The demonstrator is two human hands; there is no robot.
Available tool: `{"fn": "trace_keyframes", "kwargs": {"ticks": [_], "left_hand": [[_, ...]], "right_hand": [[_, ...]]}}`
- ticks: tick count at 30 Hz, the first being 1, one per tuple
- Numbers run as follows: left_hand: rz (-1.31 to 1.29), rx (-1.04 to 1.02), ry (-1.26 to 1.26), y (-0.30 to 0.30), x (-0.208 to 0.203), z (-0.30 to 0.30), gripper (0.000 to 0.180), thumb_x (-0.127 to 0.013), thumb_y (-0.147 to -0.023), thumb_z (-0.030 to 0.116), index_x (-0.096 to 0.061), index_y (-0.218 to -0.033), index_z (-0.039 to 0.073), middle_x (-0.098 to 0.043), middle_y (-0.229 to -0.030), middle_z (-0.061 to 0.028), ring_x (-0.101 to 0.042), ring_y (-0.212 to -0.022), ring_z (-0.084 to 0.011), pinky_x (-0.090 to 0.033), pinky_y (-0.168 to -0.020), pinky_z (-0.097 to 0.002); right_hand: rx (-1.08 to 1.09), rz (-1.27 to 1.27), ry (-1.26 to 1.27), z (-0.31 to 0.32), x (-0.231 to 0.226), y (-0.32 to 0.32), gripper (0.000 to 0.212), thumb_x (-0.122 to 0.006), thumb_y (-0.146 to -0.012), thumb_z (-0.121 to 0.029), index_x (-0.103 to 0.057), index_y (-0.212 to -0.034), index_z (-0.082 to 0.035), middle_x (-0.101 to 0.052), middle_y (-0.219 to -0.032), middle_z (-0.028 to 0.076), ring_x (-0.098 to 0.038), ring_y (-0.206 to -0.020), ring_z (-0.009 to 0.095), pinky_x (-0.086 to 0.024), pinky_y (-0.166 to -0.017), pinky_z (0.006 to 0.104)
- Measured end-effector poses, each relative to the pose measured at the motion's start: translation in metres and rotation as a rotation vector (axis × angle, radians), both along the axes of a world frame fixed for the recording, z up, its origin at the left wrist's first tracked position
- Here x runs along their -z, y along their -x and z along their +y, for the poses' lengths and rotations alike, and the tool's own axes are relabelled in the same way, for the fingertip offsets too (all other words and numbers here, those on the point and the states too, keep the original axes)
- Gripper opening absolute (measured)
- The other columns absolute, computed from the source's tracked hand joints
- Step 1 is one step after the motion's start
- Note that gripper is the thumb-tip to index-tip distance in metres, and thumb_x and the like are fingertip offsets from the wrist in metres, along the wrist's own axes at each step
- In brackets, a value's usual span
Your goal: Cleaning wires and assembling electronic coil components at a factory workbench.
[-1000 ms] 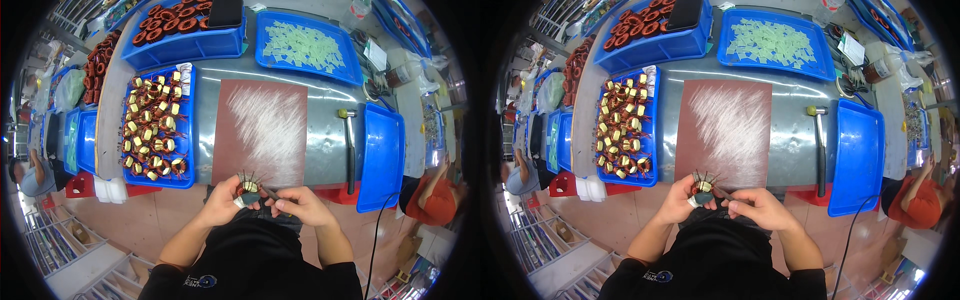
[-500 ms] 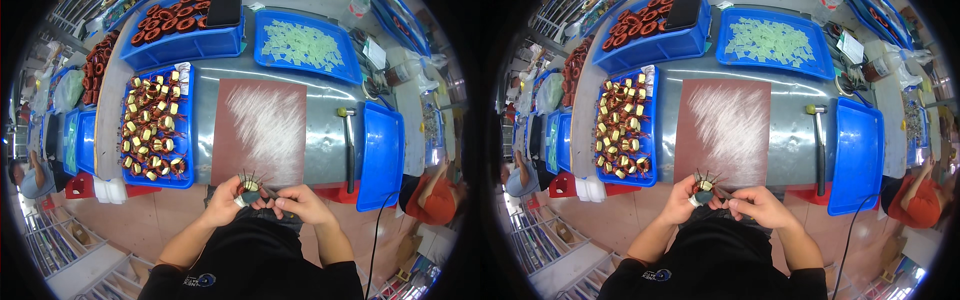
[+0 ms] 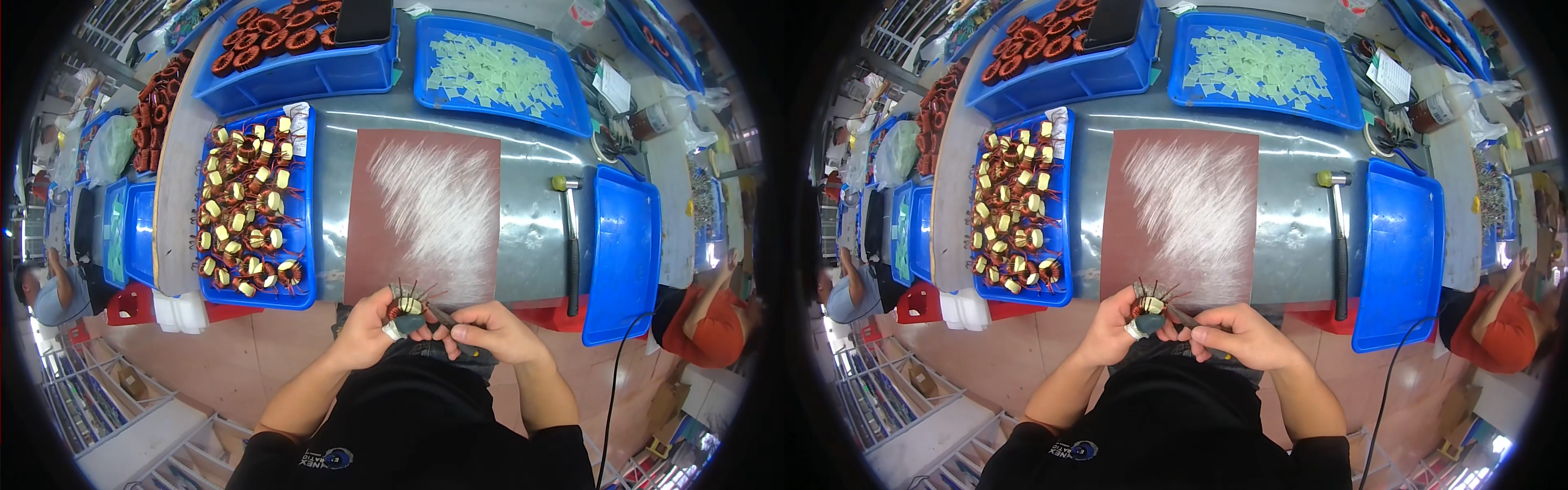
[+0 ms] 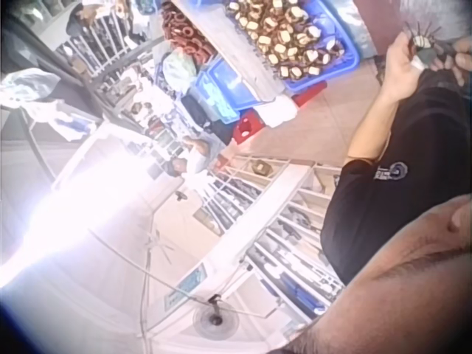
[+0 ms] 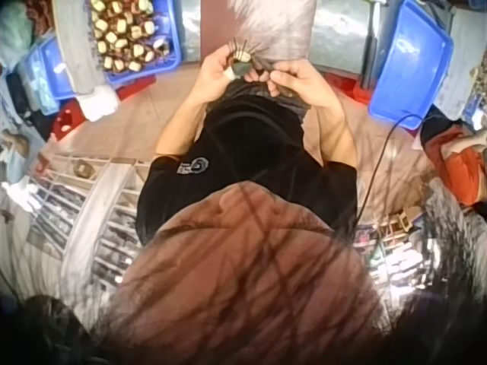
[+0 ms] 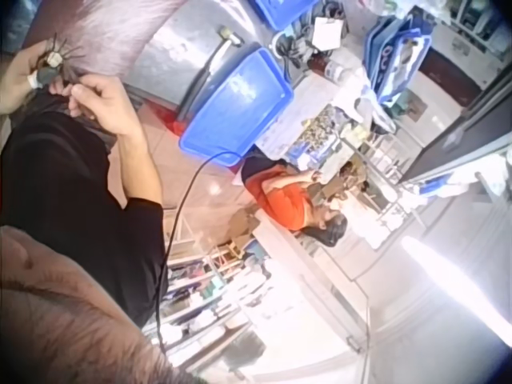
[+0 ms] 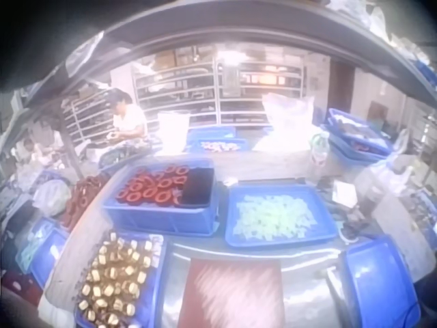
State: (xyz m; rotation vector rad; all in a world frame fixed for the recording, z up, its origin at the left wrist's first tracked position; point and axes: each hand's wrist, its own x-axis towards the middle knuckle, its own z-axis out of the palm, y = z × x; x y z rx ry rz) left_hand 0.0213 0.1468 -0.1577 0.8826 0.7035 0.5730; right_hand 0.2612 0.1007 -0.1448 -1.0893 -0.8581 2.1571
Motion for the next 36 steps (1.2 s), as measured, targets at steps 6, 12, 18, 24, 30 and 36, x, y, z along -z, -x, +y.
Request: {"fn": "trace_keyframes", "kwargs": {"ticks": [6,12,18,24,30,36], "left_hand": [[0.023,0.001,-0.014,-0.0003,-0.0013,0.0006,0.025,-0.066,-0.096,0.011,-0.055,-0.113,-0.002,-0.068,-0.104,-0.0104,-0.067,-0.088,-0.0140,-0.055,-0.081,-0.0290],[0.030,-0.003,-0.032,0.0006,0.0000,0.0014,0.026,-0.066,-0.095,0.012,-0.056,-0.114,-0.002,-0.069,-0.105,-0.0104,-0.067,-0.088,-0.0139,-0.054,-0.081,-0.0289],[0.027,0.009,-0.038,0.0009,0.0002,0.0014,0.026,-0.066,-0.095,0.011,-0.055,-0.115,-0.002,-0.069,-0.106,-0.0102,-0.067,-0.088,-0.0139,-0.054,-0.082,-0.0289],[0.016,0.003,-0.022,0.0011,0.0015,-0.0003,0.026,-0.065,-0.096,0.010,-0.055,-0.116,-0.002,-0.069,-0.105,-0.0100,-0.067,-0.087,-0.0137,-0.054,-0.081,-0.0287],[0.023,0.002,-0.034,0.0017,-0.0003,-0.0001,0.027,-0.066,-0.095,0.010,-0.055,-0.117,-0.002,-0.069,-0.105,-0.0098,-0.067,-0.087,-0.0136,-0.054,-0.081,-0.0287],[0.028,0.003,-0.044,0.0015,0.0014,-0.0013,0.031,-0.067,-0.095,0.013,-0.054,-0.118,-0.002,-0.068,-0.105,-0.0117,-0.068,-0.087,-0.0166,-0.055,-0.080,-0.0310]], "right_hand": [[-0.001,0.000,-0.020,-0.0006,0.0003,-0.0012,0.024,-0.057,-0.098,-0.014,-0.069,-0.105,0.007,-0.067,-0.082,0.008,-0.062,-0.079,0.014,-0.049,-0.075,0.0285],[-0.030,-0.029,0.020,0.0006,-0.0020,-0.0035,0.024,-0.057,-0.099,-0.013,-0.069,-0.105,0.007,-0.066,-0.081,0.007,-0.061,-0.079,0.014,-0.048,-0.074,0.0286],[-0.017,-0.023,0.012,0.0014,-0.0051,-0.0012,0.024,-0.057,-0.099,-0.012,-0.068,-0.105,0.008,-0.066,-0.081,0.007,-0.061,-0.078,0.014,-0.049,-0.076,0.0287],[-0.020,-0.025,0.031,0.0008,-0.0054,-0.0004,0.024,-0.057,-0.099,-0.012,-0.068,-0.106,0.009,-0.066,-0.081,0.007,-0.062,-0.079,0.014,-0.049,-0.076,0.0289],[-0.042,-0.045,0.012,0.0008,-0.0054,-0.0011,0.024,-0.057,-0.099,-0.012,-0.068,-0.106,0.008,-0.066,-0.081,0.007,-0.061,-0.079,0.014,-0.049,-0.076,0.0287],[-0.013,-0.019,0.033,-0.0010,-0.0064,-0.0001,0.024,-0.057,-0.099,-0.012,-0.068,-0.106,0.008,-0.066,-0.081,0.007,-0.061,-0.078,0.014,-0.049,-0.075,0.0290]]}}
